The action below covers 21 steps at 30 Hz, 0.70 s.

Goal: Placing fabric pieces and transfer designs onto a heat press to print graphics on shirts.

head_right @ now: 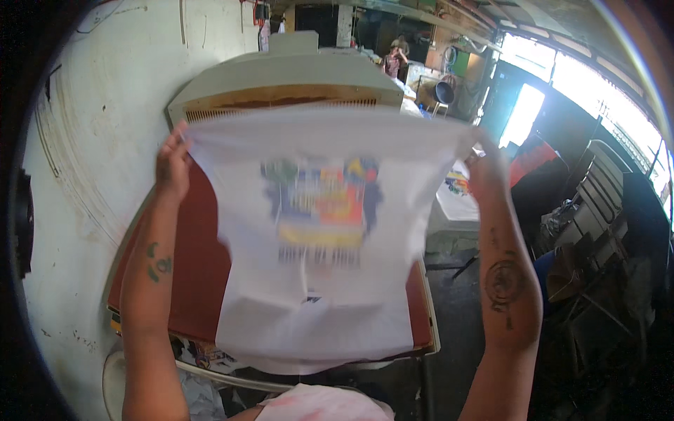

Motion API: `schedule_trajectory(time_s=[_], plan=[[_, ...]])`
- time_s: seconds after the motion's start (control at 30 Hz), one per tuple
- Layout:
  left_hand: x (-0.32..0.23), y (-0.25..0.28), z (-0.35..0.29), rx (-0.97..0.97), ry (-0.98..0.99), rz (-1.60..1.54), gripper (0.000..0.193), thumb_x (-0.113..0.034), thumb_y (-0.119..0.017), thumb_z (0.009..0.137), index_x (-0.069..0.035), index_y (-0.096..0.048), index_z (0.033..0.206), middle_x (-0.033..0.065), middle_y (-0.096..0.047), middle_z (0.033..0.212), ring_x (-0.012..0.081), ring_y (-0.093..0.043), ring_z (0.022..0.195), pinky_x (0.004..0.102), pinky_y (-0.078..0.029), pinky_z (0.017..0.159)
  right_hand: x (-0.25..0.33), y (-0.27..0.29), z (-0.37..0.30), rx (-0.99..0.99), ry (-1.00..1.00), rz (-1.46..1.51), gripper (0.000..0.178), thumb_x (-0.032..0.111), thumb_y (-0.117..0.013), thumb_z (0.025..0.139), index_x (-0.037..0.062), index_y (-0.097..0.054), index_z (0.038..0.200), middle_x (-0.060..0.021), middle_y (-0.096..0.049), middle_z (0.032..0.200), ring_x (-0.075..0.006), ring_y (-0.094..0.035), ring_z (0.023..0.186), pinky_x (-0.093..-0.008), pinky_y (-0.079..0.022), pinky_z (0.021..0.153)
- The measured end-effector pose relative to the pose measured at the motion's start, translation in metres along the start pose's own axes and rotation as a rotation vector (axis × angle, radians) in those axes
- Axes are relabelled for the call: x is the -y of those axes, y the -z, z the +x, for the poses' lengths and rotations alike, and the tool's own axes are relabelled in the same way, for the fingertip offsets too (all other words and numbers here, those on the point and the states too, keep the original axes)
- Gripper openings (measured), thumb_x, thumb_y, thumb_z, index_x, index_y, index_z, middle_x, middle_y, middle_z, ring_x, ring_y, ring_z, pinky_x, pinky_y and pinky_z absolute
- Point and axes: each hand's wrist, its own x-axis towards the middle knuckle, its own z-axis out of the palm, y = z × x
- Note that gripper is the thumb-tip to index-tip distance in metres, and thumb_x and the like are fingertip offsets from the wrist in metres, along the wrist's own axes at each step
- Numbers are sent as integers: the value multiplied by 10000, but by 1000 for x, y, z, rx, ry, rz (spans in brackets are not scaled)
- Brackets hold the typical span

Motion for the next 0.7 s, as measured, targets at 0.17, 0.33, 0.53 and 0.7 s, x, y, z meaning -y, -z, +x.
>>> schedule_trajectory(time_s=[0.17, 0.33, 0.53, 0.7], plan=[[-59, 16, -51, 17, -144, -111, 419, -65, -477, 891, -8, -466, 1306, 80, -524, 1217, 160, -478, 1096, 302, -354, 953, 63, 6, -56, 13, 16, 398, 282, 162, -565, 899, 23, -579, 1143, -66, -602, 1061, -154, -570, 983, -295, -455, 857], [-18, 79, -136, 113, 65, 103, 565, -59, -561, 790, 18, -420, 1332, 105, -484, 1292, 199, -474, 1168, 329, -330, 1036, 2, 17, -153, 71, -175, 322, 308, 46, -618, 804, -30, -585, 1100, -67, -603, 975, -140, -568, 859, -265, -449, 764], [57, 100, -242, 70, 494, 126, 653, 45, -490, 680, 17, -413, 1328, 130, -482, 1275, 215, -466, 1173, 327, -324, 1040, -112, 33, -280, -21, -649, 169, 277, -10, -589, 802, -17, -601, 1079, -55, -614, 929, -85, -550, 739, -207, -443, 667], [115, 119, -299, 40, 764, 262, 620, 25, -503, 671, -2, -474, 1289, 133, -480, 1259, 216, -492, 1123, 299, -370, 978, -173, 44, -340, -5, -755, -15, 291, -23, -581, 797, -16, -592, 1088, -44, -606, 890, -86, -546, 704, -216, -449, 643]])
